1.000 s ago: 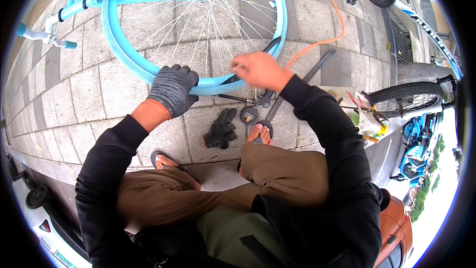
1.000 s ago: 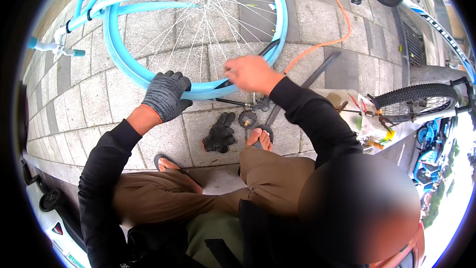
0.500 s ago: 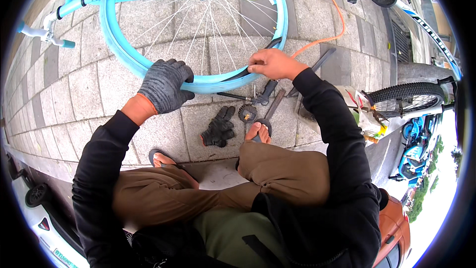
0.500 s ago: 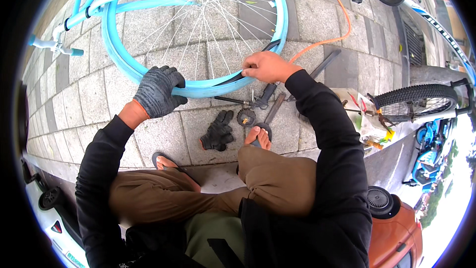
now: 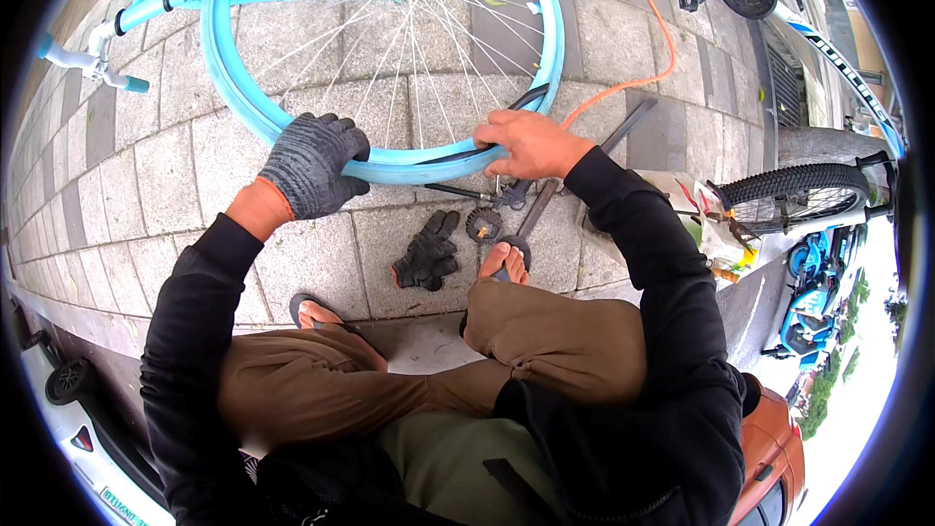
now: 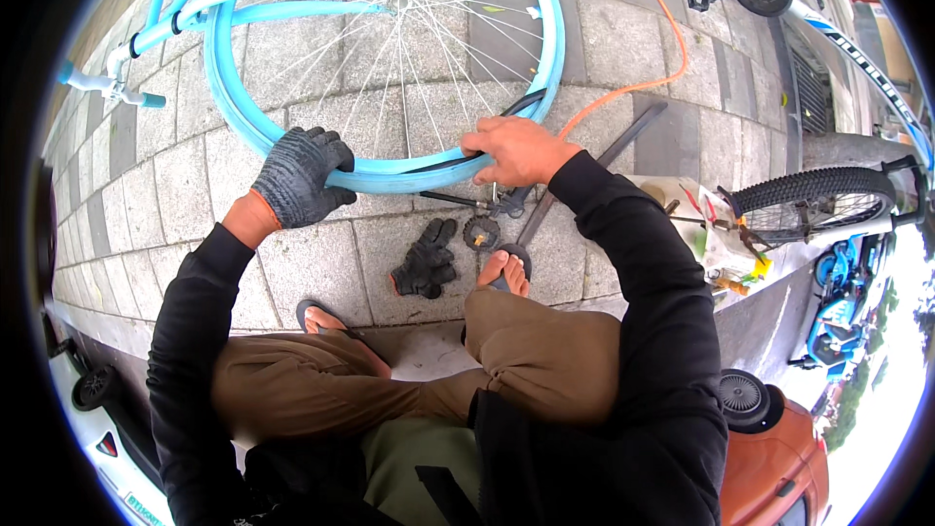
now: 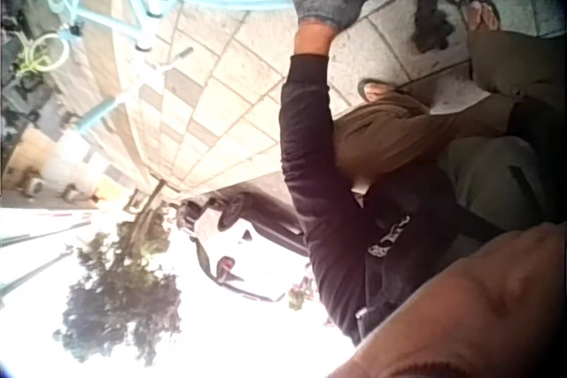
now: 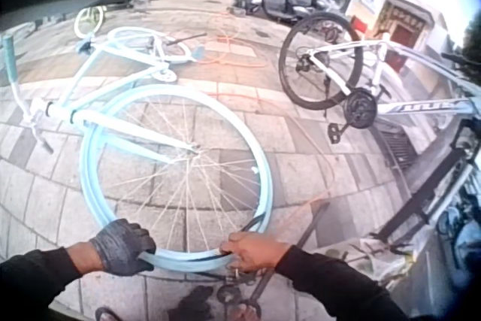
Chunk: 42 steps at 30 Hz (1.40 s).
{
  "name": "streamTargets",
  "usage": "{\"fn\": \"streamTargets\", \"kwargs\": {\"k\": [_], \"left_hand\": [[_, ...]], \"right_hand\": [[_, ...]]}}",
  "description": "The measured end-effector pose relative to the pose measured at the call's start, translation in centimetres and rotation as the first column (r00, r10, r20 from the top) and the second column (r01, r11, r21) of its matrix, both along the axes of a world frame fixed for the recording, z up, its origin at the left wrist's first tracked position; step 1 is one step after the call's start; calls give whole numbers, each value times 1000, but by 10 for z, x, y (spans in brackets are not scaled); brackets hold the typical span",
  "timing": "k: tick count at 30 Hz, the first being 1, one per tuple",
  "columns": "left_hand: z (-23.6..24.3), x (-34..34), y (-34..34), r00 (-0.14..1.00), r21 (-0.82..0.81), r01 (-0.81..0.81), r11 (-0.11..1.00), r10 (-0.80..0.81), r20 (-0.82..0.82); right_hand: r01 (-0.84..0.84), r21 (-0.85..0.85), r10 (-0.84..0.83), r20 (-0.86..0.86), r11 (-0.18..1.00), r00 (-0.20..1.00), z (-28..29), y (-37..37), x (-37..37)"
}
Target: The person removes a black inner tube from a blue bicycle wheel, sprays a liquid onto the tube, and then uses a metal tool and an air pump to reinstall and inflate the tube back into the tire rim.
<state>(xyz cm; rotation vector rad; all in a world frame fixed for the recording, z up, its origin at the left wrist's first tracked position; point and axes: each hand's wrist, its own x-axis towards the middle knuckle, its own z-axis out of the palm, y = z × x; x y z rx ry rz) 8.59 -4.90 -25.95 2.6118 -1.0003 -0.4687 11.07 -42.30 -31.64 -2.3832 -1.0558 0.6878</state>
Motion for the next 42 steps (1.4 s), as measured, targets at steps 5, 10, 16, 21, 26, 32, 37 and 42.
{"fn": "streamTargets", "kwargs": {"k": [5,10,16,21,26,32,37,42], "left_hand": [[6,2,4,1000,62,-25,998,24,17],[7,-4,-11,998,130,32,991,-38,45],[-34,-15,-35,997,168,64,984,-72,40],[-32,-8,-34,995,132,94,987,-98,26],[-32,-10,-32,997,65,70,995,-72,26],[-26,-7,-33,999,-2,38,999,-38,22],[-22,-6,-34,1000,14,19,1000,-19,-3],[-17,-7,-34,1000,27,13,1000,-13,-12]], "right_hand": [[-5,-45,0,-108,999,994,0,8,0],[59,21,-57,-58,998,997,-10,27,-13],[134,285,-85,-177,949,981,6,74,-25],[313,-55,-318,-147,948,937,18,3,16],[111,-45,-107,84,993,991,7,11,-20],[50,52,-61,250,997,966,-3,10,-26],[113,94,-121,79,989,990,-8,11,-17],[148,170,-147,-20,974,989,-10,9,-18]]}}
